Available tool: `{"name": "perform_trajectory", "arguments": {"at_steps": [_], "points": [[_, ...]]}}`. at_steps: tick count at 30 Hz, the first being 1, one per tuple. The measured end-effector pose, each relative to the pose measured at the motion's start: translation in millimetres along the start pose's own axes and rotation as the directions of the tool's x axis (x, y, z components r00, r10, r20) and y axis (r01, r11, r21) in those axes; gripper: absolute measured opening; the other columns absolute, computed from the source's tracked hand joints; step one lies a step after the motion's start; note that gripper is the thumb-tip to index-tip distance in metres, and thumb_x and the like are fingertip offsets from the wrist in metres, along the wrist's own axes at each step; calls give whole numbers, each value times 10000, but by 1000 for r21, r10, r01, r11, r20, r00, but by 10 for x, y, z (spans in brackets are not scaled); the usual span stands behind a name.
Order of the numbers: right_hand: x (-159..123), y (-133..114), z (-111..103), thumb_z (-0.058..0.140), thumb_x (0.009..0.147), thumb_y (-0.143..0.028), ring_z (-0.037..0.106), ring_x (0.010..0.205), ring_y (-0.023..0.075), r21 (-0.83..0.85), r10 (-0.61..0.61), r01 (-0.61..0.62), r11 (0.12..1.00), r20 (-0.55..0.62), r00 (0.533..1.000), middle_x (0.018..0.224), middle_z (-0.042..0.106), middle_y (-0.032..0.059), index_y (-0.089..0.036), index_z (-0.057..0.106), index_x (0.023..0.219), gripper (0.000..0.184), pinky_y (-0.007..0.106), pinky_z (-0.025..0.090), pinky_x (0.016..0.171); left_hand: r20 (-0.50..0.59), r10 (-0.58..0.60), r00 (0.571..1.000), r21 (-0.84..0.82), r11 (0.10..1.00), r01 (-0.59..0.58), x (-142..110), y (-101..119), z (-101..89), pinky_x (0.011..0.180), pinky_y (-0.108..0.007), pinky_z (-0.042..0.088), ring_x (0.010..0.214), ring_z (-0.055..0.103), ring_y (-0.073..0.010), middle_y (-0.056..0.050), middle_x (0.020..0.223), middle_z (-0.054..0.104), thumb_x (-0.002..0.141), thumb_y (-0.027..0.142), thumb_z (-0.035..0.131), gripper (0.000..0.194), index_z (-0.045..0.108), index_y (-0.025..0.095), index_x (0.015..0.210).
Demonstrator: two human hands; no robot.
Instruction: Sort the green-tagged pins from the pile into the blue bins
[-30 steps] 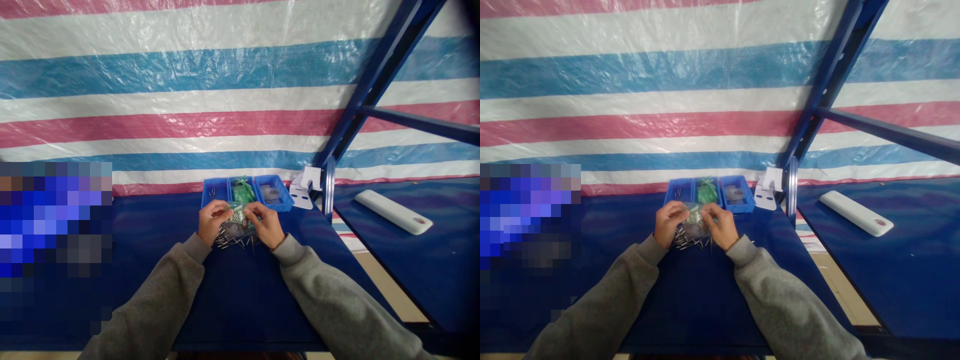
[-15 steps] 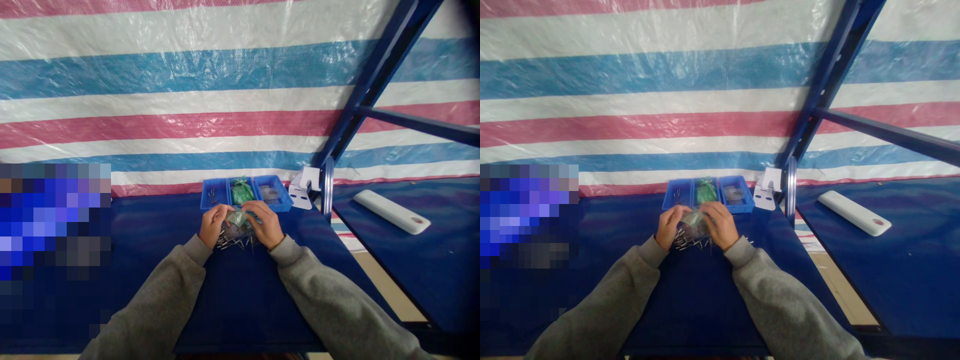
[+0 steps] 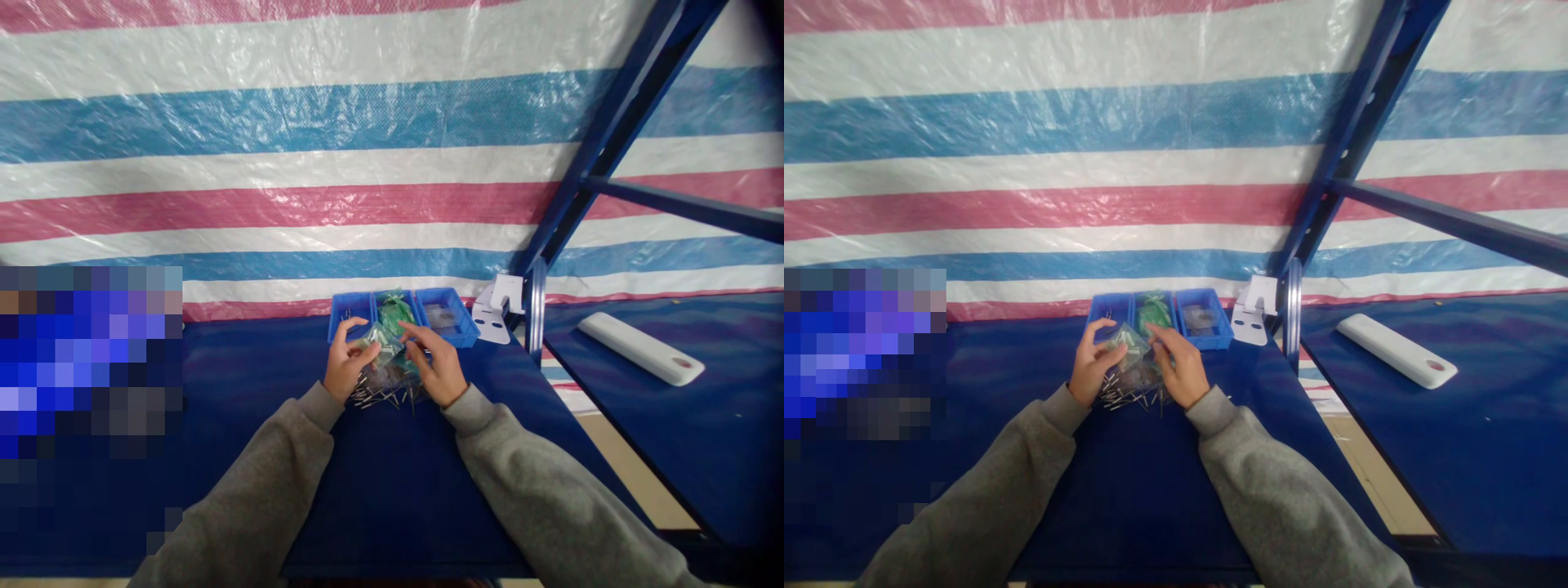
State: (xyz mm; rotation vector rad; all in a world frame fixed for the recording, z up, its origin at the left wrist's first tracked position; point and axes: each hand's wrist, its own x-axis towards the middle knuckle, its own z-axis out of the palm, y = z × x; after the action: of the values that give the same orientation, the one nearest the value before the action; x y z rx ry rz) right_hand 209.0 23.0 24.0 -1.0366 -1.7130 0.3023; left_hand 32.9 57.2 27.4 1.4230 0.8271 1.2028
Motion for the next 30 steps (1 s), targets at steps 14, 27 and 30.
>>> {"name": "perform_trajectory", "arguments": {"at_steps": [14,27,30], "points": [[-9,15,6,504,881,-225,577,991,207,-73,-161,158,985,-30,987,1057,595,90,-223,630,913,130,373,499,851,112,-57,992,10,998,56,5,-51,-12,404,-187,358,366,439,-79,67,471,484,826,462,576,413,514,167,1109],[-31,19,47,486,876,-223,620,649,136,112,72,-73,991,13,997,811,648,15,-214,534,1145,273,292,526,669,19,63,998,83,995,-64,10,-22,-19,521,-218,487,563,587,-109,-4,735,632,719,348,712,368,493,165,951],[-24,-2,26,447,885,-188,614,878,169,21,-70,69,997,43,997,1150,561,91,-233,539,1207,338,340,524,774,-13,23,1000,-17,1000,-23,15,15,-6,468,-210,476,481,566,-95,33,683,619,689,348,738,480,402,196,998]]}}
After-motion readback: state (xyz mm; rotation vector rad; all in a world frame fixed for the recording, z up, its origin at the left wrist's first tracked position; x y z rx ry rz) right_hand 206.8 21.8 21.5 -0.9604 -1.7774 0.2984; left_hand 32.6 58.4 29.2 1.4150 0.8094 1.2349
